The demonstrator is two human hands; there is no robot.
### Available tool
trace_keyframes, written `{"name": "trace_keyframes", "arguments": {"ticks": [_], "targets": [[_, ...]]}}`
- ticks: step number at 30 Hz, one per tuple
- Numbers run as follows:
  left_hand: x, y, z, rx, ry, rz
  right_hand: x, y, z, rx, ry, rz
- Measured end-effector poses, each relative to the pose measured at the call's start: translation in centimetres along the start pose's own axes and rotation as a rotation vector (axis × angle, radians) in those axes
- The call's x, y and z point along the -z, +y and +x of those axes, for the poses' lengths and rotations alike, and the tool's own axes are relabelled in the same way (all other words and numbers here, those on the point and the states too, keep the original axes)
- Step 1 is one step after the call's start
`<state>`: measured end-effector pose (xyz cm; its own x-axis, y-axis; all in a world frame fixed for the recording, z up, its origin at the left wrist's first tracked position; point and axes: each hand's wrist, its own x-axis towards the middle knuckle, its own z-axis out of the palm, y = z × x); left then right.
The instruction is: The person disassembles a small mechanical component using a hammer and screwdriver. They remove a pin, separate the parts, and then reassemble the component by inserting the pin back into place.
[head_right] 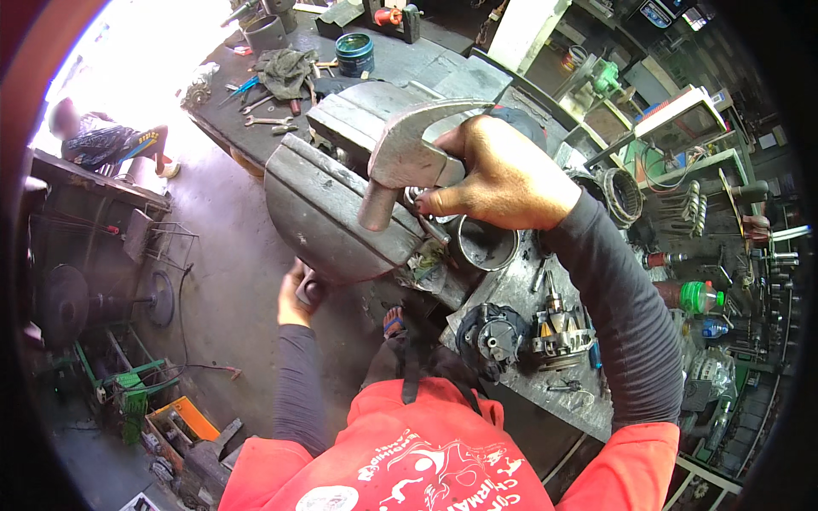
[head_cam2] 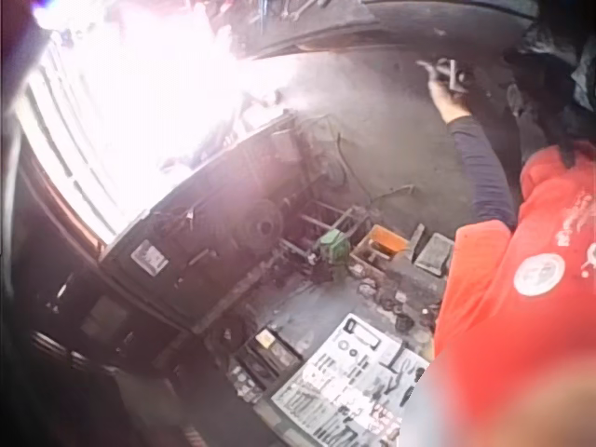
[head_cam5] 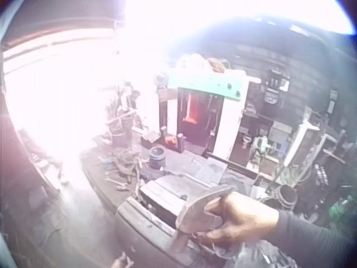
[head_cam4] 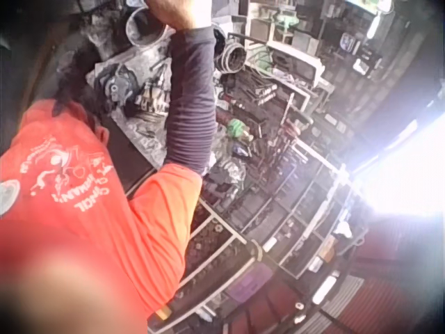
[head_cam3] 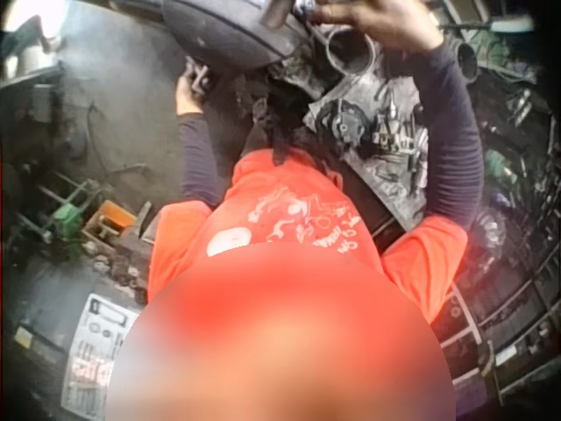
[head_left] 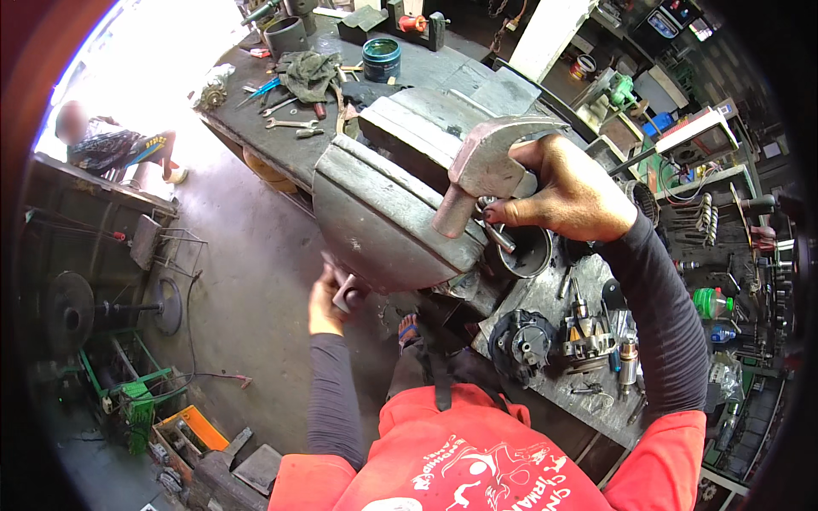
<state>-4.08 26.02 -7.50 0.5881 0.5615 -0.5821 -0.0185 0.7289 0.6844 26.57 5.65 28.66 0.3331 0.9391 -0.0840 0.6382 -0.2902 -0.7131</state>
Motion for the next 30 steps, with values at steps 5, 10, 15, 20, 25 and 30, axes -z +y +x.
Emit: {"name": "trace_keyframes", "arguments": {"ticks": [5,10,15,20,25,30], "targets": [[-3.6,13.3,-4.1,-0.439,-0.090,-0.090,-0.1,1.1,0.0,-0.074,-0.040,0.074],[-9.8,13.3,-15.3,-0.732,-0.232,0.493,-0.4,1.9,0.0,-0.030,0.053,0.039],[-12.6,10.9,-19.2,-1.010,-0.458,1.065,-0.7,2.4,-0.1,0.019,0.118,-0.002],[-12.7,5.4,-18.4,-1.028,-0.644,1.396,-0.7,2.0,-0.2,-0.005,0.116,-0.013],[-10.7,-1.2,-14.4,-0.921,-0.582,1.759,-0.5,1.6,-0.3,-0.084,0.038,0.056],[-10.9,-1.7,-11.3,-0.835,-0.514,1.573,-0.5,2.1,-0.2,-0.081,0.042,-0.042]]}}
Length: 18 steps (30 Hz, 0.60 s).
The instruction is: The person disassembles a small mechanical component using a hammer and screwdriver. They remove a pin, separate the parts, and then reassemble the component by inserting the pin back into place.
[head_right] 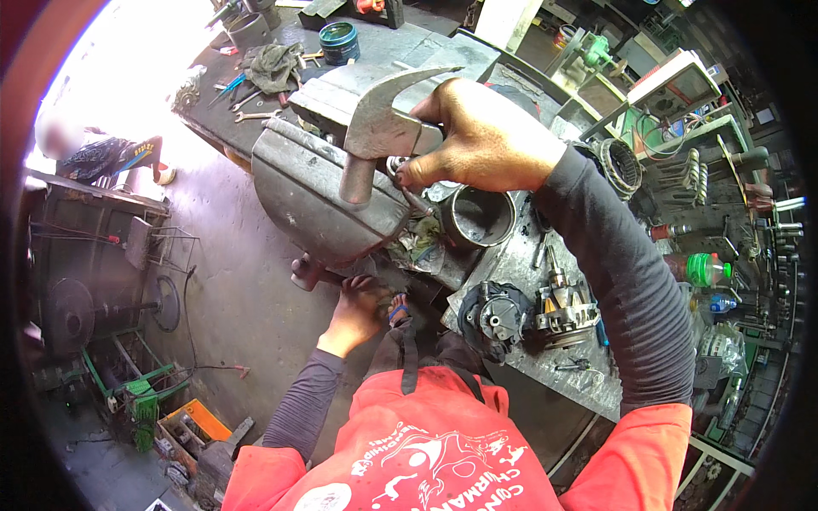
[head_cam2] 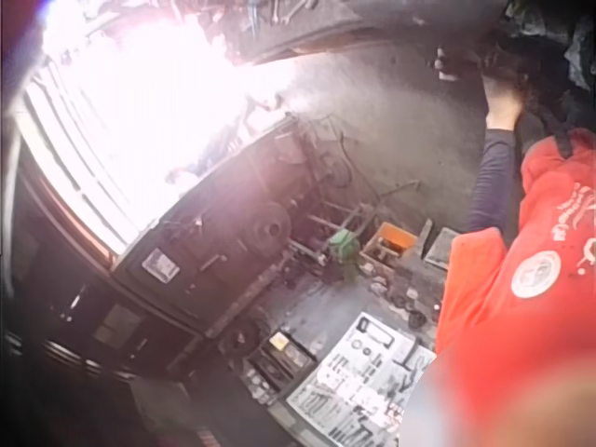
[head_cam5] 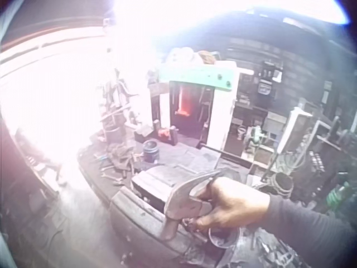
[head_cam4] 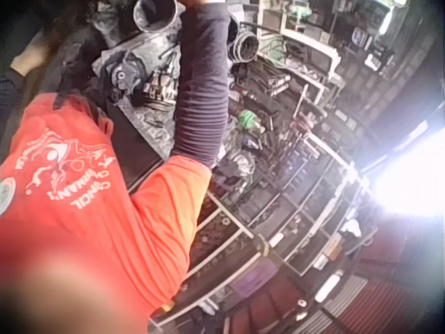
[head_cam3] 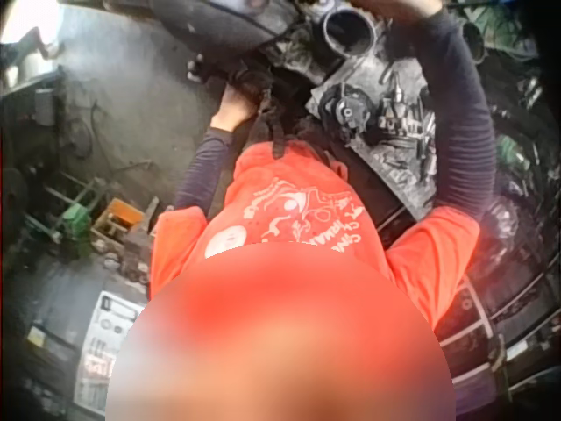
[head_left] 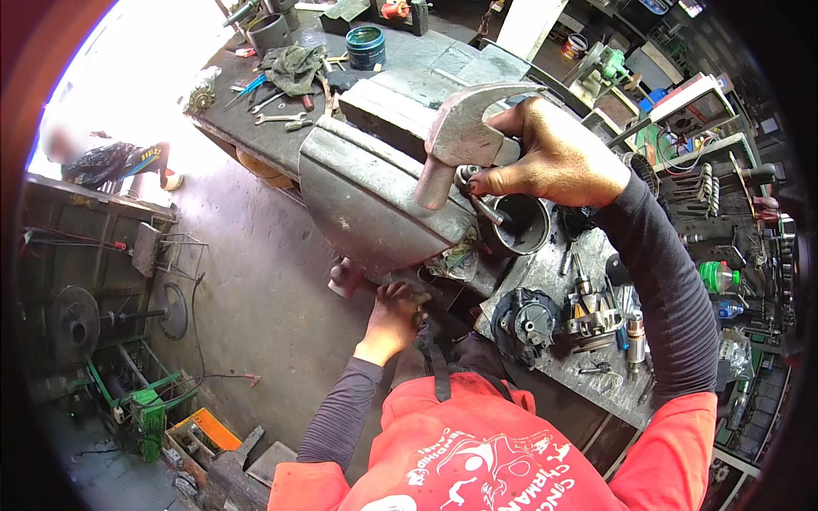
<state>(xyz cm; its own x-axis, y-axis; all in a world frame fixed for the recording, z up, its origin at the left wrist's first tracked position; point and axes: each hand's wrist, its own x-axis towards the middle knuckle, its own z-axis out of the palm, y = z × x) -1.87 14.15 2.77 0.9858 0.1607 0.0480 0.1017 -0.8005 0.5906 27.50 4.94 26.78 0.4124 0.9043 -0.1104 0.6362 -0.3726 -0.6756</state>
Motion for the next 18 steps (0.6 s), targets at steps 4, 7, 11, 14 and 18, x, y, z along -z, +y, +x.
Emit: {"name": "trace_keyframes", "arguments": {"ticks": [4,7,11,14,18], "targets": [[5.2,4.1,1.2,0.052,0.108,-0.390,0.0,-0.1,0.2,0.003,-0.019,0.007],[10.1,8.3,2.0,-0.114,0.402,-0.419,0.1,-0.7,0.1,-0.015,-0.040,0.013],[13.8,11.2,4.4,-0.112,0.757,-0.117,0.8,-2.0,-0.6,0.018,-0.001,-0.015],[14.3,11.7,6.4,-0.090,0.761,0.020,2.0,-3.3,-1.8,-0.016,-0.018,0.272],[14.5,11.4,8.4,0.017,0.560,0.044,1.7,-5.5,-4.8,0.114,0.468,0.050]]}}
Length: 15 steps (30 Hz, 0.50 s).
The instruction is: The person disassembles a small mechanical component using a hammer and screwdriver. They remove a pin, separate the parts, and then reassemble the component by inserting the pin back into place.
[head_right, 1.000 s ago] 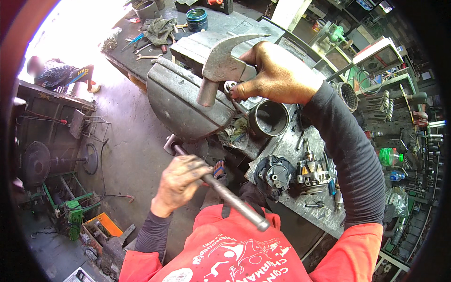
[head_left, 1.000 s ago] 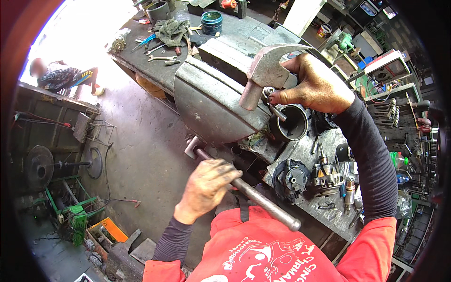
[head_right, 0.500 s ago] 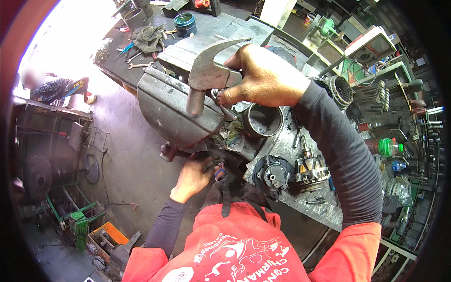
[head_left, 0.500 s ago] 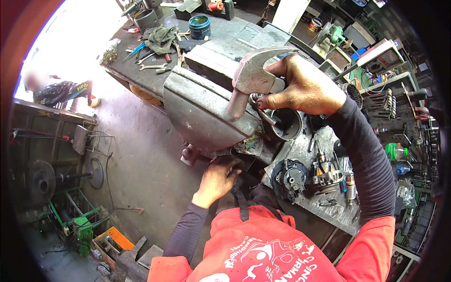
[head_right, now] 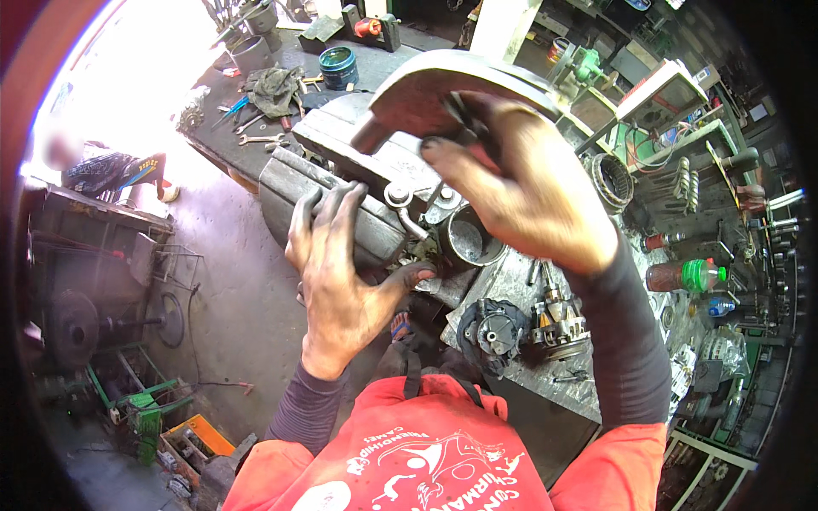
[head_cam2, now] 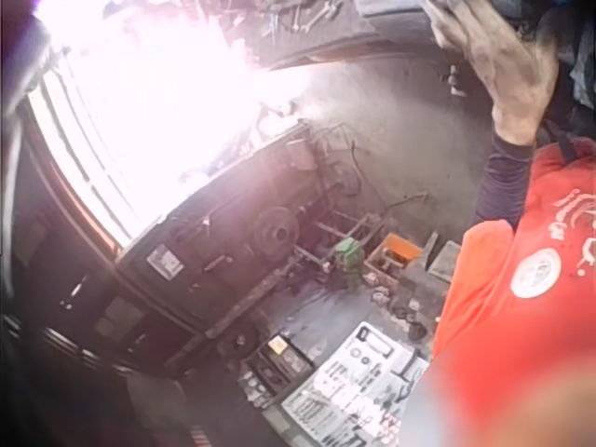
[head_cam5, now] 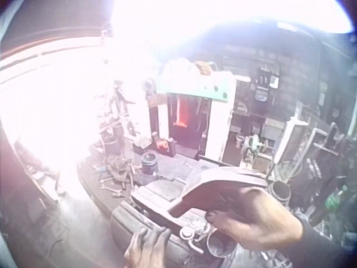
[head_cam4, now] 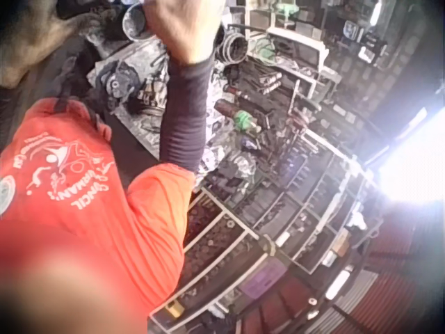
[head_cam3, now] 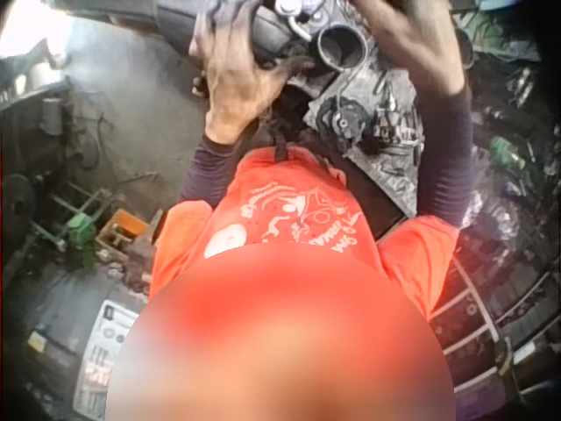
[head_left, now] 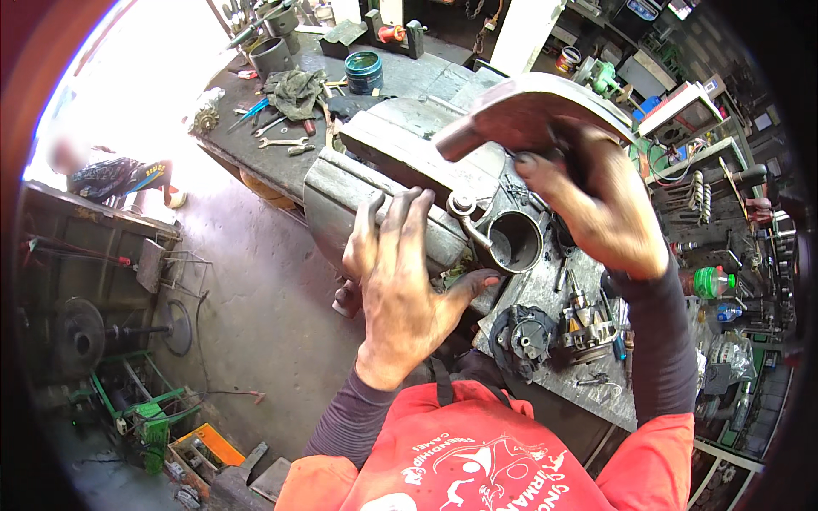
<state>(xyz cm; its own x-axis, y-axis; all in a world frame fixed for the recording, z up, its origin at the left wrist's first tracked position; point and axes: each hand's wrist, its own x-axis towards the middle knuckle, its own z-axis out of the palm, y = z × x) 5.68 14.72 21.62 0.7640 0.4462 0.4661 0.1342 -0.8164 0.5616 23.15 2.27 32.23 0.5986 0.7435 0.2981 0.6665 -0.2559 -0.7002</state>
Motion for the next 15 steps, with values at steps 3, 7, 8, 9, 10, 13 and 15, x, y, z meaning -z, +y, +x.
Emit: {"name": "trace_keyframes", "arguments": {"ticks": [3,7,8,9,10,13,15], "targets": [[-0.8,0.0,1.0,0.001,-0.065,0.065,1.2,-1.8,-2.6,0.176,0.033,-0.438],[-2.0,0.2,1.6,0.018,0.029,0.110,0.2,-1.9,-3.7,0.236,-0.020,-0.268],[-2.2,0.2,1.5,0.022,0.034,0.099,0.3,-1.9,-4.0,0.250,-0.063,-0.395],[-2.4,0.1,1.4,0.010,0.043,0.105,0.0,-1.9,-4.2,0.179,-0.094,-0.409],[-2.4,0.0,1.3,0.004,0.037,0.107,-0.2,-1.7,-4.1,0.159,-0.098,-0.415],[-2.8,-0.4,1.1,-0.017,0.067,0.129,-0.7,-1.4,-3.8,0.198,-0.077,-0.440],[-3.0,-0.5,1.1,-0.024,0.096,0.143,-0.7,-1.5,-3.5,0.209,-0.075,-0.432]]}}
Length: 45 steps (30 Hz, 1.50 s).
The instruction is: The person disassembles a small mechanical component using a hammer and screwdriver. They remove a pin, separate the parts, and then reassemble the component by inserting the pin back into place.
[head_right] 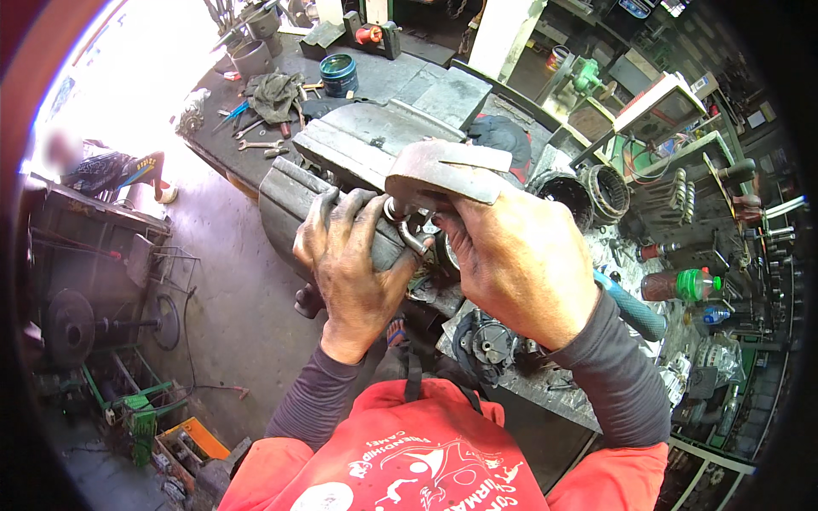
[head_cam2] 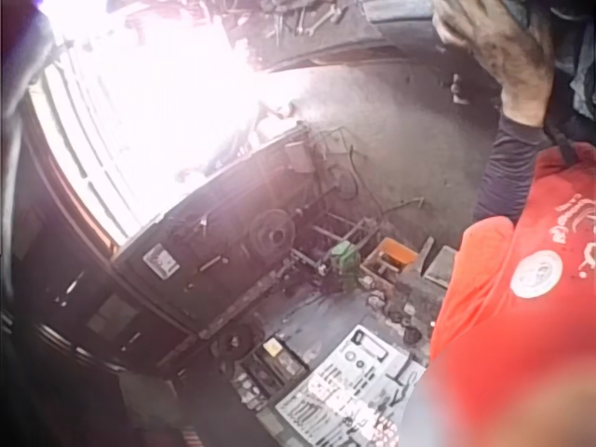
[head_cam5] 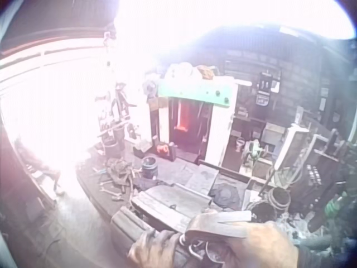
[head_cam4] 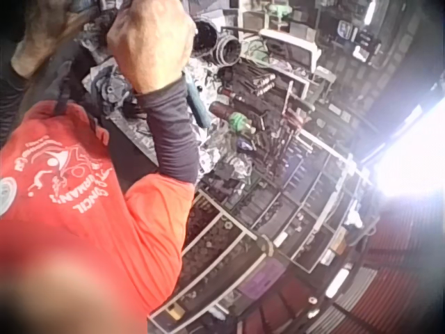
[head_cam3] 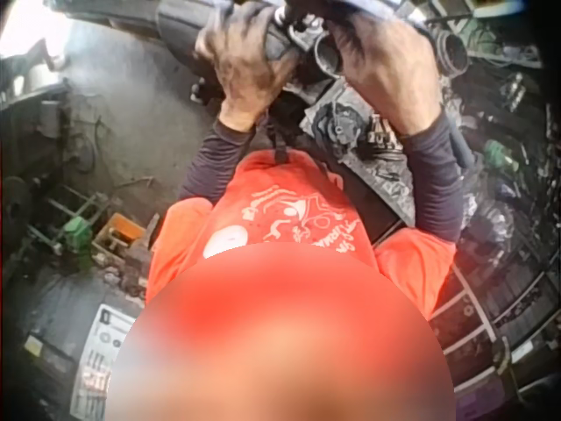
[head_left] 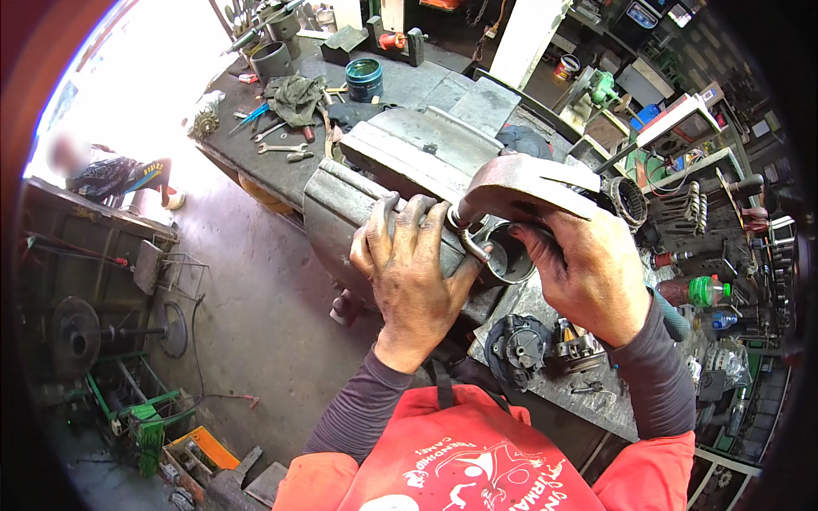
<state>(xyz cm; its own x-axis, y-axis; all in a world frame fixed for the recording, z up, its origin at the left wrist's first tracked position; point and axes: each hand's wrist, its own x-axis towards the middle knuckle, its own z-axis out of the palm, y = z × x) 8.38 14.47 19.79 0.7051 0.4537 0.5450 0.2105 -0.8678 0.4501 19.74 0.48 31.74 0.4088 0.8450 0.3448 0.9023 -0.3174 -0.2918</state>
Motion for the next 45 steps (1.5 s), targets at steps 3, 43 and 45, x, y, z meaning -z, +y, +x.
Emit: {"name": "trace_keyframes", "arguments": {"ticks": [3,43,45], "targets": [[-0.3,0.1,-0.1,0.004,0.022,0.002,0.5,-0.2,0.1,-0.029,0.000,0.070],[-0.3,0.4,-0.2,0.020,0.030,-0.011,0.8,-1.2,0.7,-0.043,-0.002,0.003],[-0.3,0.4,-0.1,0.019,0.024,0.000,0.7,-1.1,0.7,-0.022,0.058,0.038]]}}
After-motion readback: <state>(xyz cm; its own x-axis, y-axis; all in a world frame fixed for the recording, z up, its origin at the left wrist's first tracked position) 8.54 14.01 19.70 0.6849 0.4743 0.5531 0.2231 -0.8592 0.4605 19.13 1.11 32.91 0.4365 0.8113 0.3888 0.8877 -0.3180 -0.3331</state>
